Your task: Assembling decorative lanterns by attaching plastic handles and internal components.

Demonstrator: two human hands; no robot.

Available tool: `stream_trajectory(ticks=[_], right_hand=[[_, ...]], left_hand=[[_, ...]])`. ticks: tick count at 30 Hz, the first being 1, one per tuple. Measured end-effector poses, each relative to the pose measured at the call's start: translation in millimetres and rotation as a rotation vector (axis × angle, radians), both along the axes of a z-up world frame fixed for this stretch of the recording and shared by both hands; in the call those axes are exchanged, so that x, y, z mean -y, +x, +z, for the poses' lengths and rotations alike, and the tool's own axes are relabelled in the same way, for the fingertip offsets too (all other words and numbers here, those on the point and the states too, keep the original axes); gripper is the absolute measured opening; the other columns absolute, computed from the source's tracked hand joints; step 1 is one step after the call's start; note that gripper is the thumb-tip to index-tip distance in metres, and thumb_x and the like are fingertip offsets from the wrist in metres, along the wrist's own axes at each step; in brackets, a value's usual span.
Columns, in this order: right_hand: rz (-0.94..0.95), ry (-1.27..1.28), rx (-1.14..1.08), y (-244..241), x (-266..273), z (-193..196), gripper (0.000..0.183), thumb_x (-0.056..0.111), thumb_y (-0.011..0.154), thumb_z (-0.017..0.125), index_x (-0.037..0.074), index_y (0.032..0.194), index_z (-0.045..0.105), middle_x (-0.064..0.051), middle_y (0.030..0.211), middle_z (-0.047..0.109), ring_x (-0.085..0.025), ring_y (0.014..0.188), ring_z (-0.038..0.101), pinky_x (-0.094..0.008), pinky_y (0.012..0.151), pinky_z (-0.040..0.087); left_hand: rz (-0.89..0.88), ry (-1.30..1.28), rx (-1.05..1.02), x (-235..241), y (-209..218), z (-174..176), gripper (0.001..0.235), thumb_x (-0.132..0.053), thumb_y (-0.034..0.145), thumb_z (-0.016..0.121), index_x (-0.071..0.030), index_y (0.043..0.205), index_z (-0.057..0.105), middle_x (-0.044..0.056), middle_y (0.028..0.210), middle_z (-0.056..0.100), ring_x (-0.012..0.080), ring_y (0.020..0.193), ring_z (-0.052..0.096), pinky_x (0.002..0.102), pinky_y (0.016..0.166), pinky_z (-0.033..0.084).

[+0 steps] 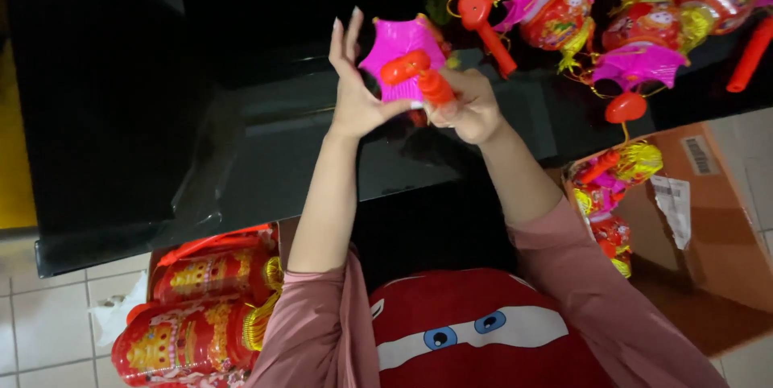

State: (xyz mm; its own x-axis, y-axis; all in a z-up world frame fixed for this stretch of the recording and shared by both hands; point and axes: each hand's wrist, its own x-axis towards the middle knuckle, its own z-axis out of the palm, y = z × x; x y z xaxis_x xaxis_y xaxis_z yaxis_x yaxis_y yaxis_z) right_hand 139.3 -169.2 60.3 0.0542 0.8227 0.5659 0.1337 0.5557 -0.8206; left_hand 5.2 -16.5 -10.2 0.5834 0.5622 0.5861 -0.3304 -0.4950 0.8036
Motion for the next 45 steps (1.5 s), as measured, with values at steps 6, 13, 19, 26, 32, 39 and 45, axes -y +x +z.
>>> stream_trajectory(ticks=[6,13,19,26,32,39,45], right_hand=[[0.19,0.045,-0.373,2,-1,14,0.05,0.054,0.103,0.061,0.006,0.092,0.063,-0.002,0.058,0.042,-0.008,0.045,0.034,-0.025,0.045,0.027],[0.174,0.006,-0.548,-3,15,26,0.044,0.05,0.112,0.05,0.012,0.133,0.054,-0.003,0.062,0.04,-0.014,0.043,0.032,-0.027,0.043,0.029],[0.101,-0.197,-0.899,5,7,-33,0.044,0.045,0.107,0.054,0.009,0.13,0.063,-0.004,0.076,0.053,-0.011,0.045,0.038,-0.024,0.039,0.027],[0.18,-0.175,-0.956,12,6,-65,0.044,0.038,0.108,0.058,0.004,0.134,0.066,-0.004,0.091,0.062,-0.01,0.055,0.049,-0.021,0.042,0.036],[0.163,-0.093,-0.95,25,9,-90,0.053,0.05,0.106,0.059,0.025,0.153,0.055,-0.001,0.098,0.06,-0.014,0.068,0.054,-0.027,0.058,0.042],[0.091,-0.122,-0.838,17,1,-91,0.056,0.031,0.098,0.08,0.01,0.142,0.055,-0.007,0.083,0.056,-0.014,0.055,0.048,-0.024,0.046,0.037],[-0.101,-0.169,-0.876,28,6,-95,0.039,0.054,0.099,0.059,0.015,0.104,0.059,-0.002,0.074,0.055,-0.015,0.046,0.041,-0.027,0.043,0.03]], left_hand=[[-0.313,-0.172,0.109,32,-1,5,0.14,-0.026,0.07,0.1,-0.021,0.162,-0.006,0.027,0.165,0.035,0.0369,0.156,0.04,0.057,0.135,0.028],[-0.206,-0.434,0.167,33,-8,-17,0.091,-0.02,0.076,0.091,-0.007,0.145,0.033,0.014,0.139,0.051,0.0277,0.129,0.055,0.044,0.113,0.047],[-0.22,-0.845,0.291,23,-11,-36,0.062,-0.019,0.083,0.082,-0.006,0.138,0.053,0.012,0.124,0.07,0.0264,0.113,0.07,0.043,0.091,0.063],[-0.285,-0.763,0.248,26,-17,-16,0.073,-0.02,0.087,0.085,-0.008,0.145,0.042,0.017,0.135,0.061,0.0326,0.127,0.061,0.049,0.11,0.053],[-0.193,-0.479,0.236,31,-23,-4,0.082,-0.018,0.084,0.088,-0.012,0.15,0.039,0.012,0.14,0.055,0.0299,0.133,0.056,0.044,0.112,0.052],[-0.131,-0.44,0.155,37,-22,8,0.084,-0.009,0.077,0.093,-0.011,0.143,0.042,0.008,0.131,0.059,0.0204,0.124,0.06,0.035,0.107,0.054],[-0.08,-0.299,0.071,39,-23,12,0.085,-0.019,0.082,0.094,-0.01,0.148,0.042,0.008,0.143,0.053,0.0217,0.136,0.054,0.037,0.12,0.044]])
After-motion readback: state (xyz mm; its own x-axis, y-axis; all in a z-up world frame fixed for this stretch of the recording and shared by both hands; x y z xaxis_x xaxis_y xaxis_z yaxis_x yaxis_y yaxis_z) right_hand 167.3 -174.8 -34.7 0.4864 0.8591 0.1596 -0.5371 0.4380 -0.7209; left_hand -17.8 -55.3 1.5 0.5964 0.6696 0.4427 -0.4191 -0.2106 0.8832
